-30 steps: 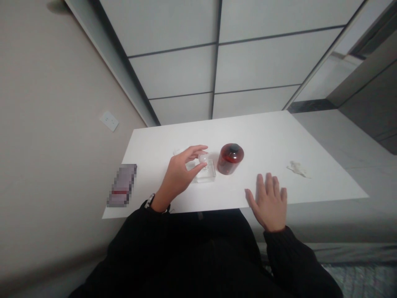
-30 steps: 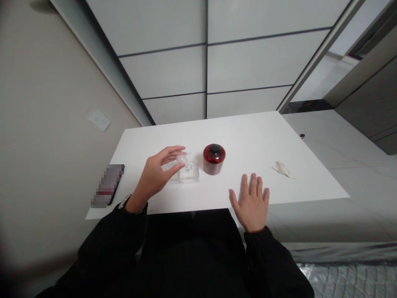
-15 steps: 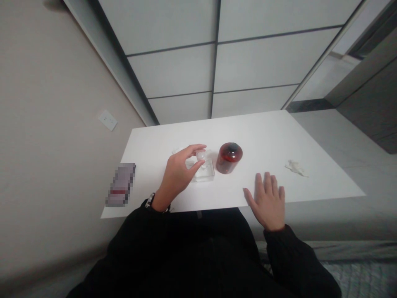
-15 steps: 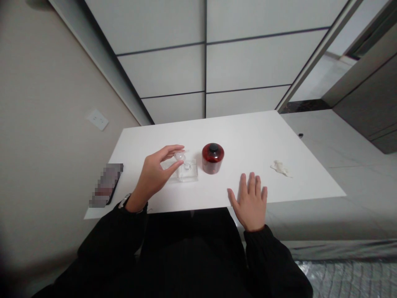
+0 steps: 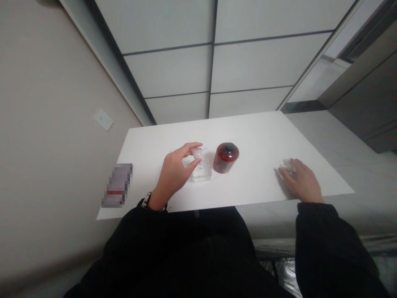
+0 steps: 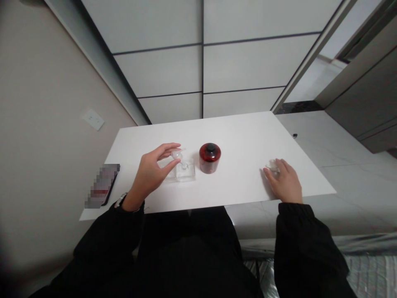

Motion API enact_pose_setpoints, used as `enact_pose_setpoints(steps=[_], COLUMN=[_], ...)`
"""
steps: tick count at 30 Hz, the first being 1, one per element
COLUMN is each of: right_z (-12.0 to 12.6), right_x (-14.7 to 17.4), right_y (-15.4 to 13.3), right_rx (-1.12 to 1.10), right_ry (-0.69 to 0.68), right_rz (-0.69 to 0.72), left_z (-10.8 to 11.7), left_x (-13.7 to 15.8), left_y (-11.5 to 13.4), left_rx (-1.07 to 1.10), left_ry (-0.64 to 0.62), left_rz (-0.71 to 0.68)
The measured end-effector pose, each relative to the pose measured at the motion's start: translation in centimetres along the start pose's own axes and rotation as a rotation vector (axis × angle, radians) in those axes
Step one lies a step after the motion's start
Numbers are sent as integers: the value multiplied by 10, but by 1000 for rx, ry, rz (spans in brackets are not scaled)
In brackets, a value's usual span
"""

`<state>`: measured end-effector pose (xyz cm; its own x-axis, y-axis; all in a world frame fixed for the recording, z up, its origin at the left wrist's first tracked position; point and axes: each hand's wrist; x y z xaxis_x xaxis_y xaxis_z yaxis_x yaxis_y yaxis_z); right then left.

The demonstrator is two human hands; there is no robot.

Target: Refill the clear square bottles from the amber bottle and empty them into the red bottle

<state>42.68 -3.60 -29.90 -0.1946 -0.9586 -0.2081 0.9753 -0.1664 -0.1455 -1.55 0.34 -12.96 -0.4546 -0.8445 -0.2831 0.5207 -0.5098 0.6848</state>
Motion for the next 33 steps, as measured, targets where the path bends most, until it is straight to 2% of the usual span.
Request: enact_pose_setpoints(steps=[3,7,12,19,23,27,31,33], right_z=[-1,4,5,1,2,8,15,20], right_x=[2,10,20,24,32,54,92,110], right_y=[-3,-14,-24,-24,-35,-77,-154,-193], right_rx=[-49,-106,-171,-102,-96,-194,-320,-359], right_ry=[-34,-8,33,53,34,-32,-144,-236], right_rz=[6,-8,92,111,139,231,388,512], left_z=[0,0,1,1,0,0,-1,-1], left_x=[0,0,0,0,0,1,1,2], left_y=[0,0,1,-2,-2,-2,-3,-4], left_rx=[-7,-42,-70,-69,-61,-70,-78,-73], left_ry=[2,-12,-23,-43,-46,-47,-40,-33], left_rz=[3,-12,-3,37,48,47,53,51])
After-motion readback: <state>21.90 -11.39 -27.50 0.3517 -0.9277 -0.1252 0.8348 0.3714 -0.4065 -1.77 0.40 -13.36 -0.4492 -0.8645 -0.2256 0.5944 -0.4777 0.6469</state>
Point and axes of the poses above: each hand's wrist, its own x-axis away from the middle knuckle, its own z-axis out of the back of the hand, y = z × x, and after that the axes turned 11 degrees about -y, right-handed
